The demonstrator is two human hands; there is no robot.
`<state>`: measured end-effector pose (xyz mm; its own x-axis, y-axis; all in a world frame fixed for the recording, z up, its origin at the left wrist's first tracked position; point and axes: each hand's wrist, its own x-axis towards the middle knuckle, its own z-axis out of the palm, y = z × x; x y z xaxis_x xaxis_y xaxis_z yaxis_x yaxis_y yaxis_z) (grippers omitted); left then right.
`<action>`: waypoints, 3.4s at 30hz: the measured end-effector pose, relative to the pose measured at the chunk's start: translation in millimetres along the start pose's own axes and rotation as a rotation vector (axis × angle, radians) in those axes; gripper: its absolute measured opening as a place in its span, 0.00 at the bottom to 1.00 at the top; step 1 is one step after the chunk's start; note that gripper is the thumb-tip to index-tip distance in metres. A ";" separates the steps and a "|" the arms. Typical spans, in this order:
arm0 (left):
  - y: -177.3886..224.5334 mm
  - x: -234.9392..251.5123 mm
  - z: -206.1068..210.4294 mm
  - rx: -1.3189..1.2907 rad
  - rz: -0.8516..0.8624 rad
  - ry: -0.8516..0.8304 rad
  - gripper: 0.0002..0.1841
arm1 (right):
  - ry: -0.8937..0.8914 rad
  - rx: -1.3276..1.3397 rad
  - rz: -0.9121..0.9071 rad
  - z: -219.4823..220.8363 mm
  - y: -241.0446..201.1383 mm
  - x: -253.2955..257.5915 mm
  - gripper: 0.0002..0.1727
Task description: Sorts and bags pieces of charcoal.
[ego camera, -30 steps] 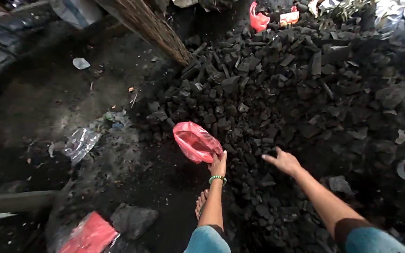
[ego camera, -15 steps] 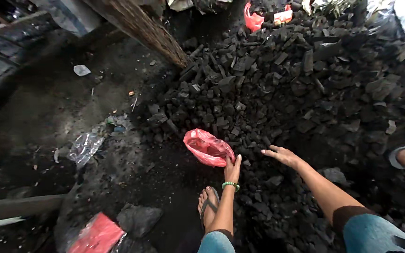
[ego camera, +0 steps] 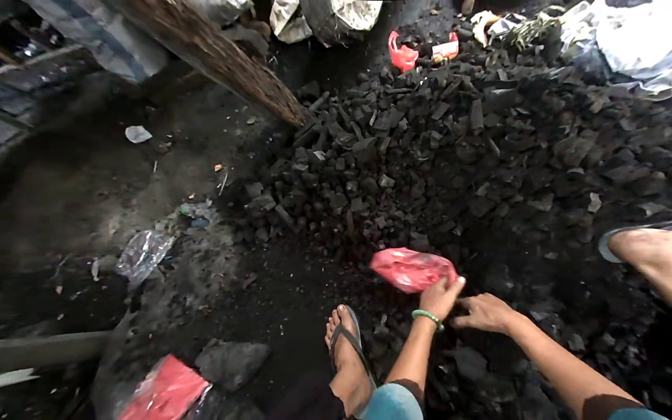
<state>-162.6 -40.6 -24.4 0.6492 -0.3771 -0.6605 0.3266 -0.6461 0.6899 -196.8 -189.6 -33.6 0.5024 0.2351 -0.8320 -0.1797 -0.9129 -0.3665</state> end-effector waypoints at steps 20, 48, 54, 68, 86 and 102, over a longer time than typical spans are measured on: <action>-86.5 61.0 -113.5 -0.344 -0.195 0.622 0.38 | 0.565 0.351 0.210 -28.1 -43.1 78.9 0.59; -34.8 -29.4 -13.7 -0.487 -0.020 0.072 0.38 | 0.207 0.821 -0.229 -31.6 28.9 -46.8 0.33; -55.5 -76.8 -26.3 -0.315 -0.142 0.751 0.34 | 0.971 0.605 0.171 18.8 91.3 -79.3 0.23; -46.6 -88.8 83.8 -0.168 -0.123 0.545 0.27 | 0.724 0.629 0.196 101.5 23.4 -73.4 0.30; -100.9 -109.3 76.0 -0.081 -0.266 0.483 0.33 | 0.552 0.592 0.056 55.1 6.5 -75.7 0.36; -58.4 -139.7 58.3 -0.441 -0.078 0.645 0.35 | 1.332 1.302 -0.293 21.7 28.5 -312.8 0.31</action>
<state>-312.4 11.1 10.3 0.8399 0.2051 -0.5024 0.5423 -0.2812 0.7918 -377.4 -282.0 207.2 0.7572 -0.6449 -0.1037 -0.1005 0.0418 -0.9941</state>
